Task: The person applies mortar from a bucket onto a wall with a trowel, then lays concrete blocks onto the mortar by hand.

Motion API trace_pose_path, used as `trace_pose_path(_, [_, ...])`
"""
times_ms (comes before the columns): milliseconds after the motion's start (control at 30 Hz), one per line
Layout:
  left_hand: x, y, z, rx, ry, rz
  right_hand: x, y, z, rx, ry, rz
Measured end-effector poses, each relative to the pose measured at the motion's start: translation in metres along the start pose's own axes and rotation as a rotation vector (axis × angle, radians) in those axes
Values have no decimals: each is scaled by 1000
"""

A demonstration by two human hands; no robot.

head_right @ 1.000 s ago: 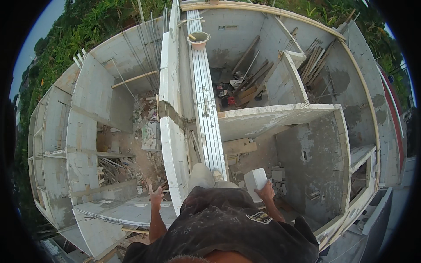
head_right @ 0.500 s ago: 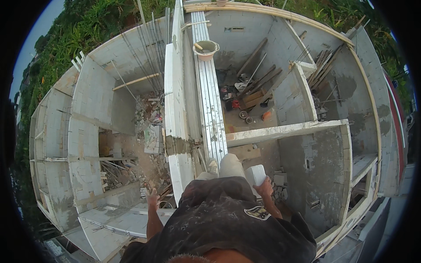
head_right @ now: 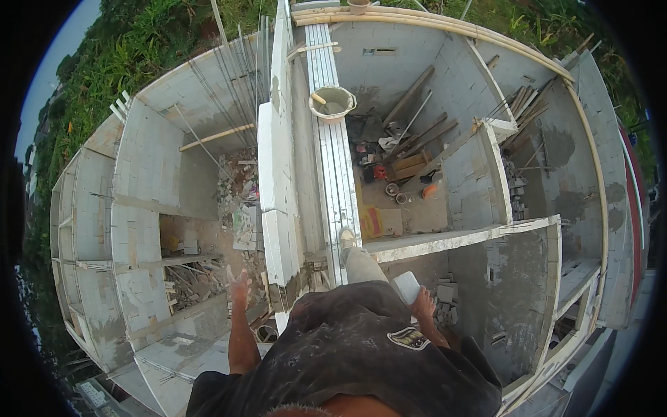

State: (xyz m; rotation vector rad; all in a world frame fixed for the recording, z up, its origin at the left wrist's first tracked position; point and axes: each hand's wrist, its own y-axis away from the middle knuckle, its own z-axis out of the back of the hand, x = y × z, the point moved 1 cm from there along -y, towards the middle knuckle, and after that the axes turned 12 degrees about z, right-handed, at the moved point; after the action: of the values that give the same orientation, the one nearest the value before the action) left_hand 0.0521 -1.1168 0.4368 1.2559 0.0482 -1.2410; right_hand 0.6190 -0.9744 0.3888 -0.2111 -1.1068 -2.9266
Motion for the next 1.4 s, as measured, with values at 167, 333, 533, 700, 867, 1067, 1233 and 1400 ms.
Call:
trace_pose_path(167, [-24,-47,-23,-18,-18,29,80,-66,113,-20,124,199])
trace_pose_path(333, [-76,-63,-48,-35,82,131,161,-164,197,-61,255,391])
trace_pose_path(533, [-109,-144,-46,-156,242,176,283,-266,280,-183,402,703])
trace_pose_path(700, [-230,-234,-81,-230,54,-178,408,-358,373,-200,546,1001])
trace_pose_path(867, [-413,-241,-163,-111,-67,-402,533,-416,442,-234,655,1309])
trace_pose_path(1067, [-369,-296,-197,-193,-42,-318,709,-514,469,-445,853,1773])
trace_pose_path(1233, [-357,-268,-237,-169,102,-44,823,-595,468,-462,1025,1968])
trace_pose_path(1400, [-326,-229,-252,-408,12,73,901,-652,429,-437,1026,2164])
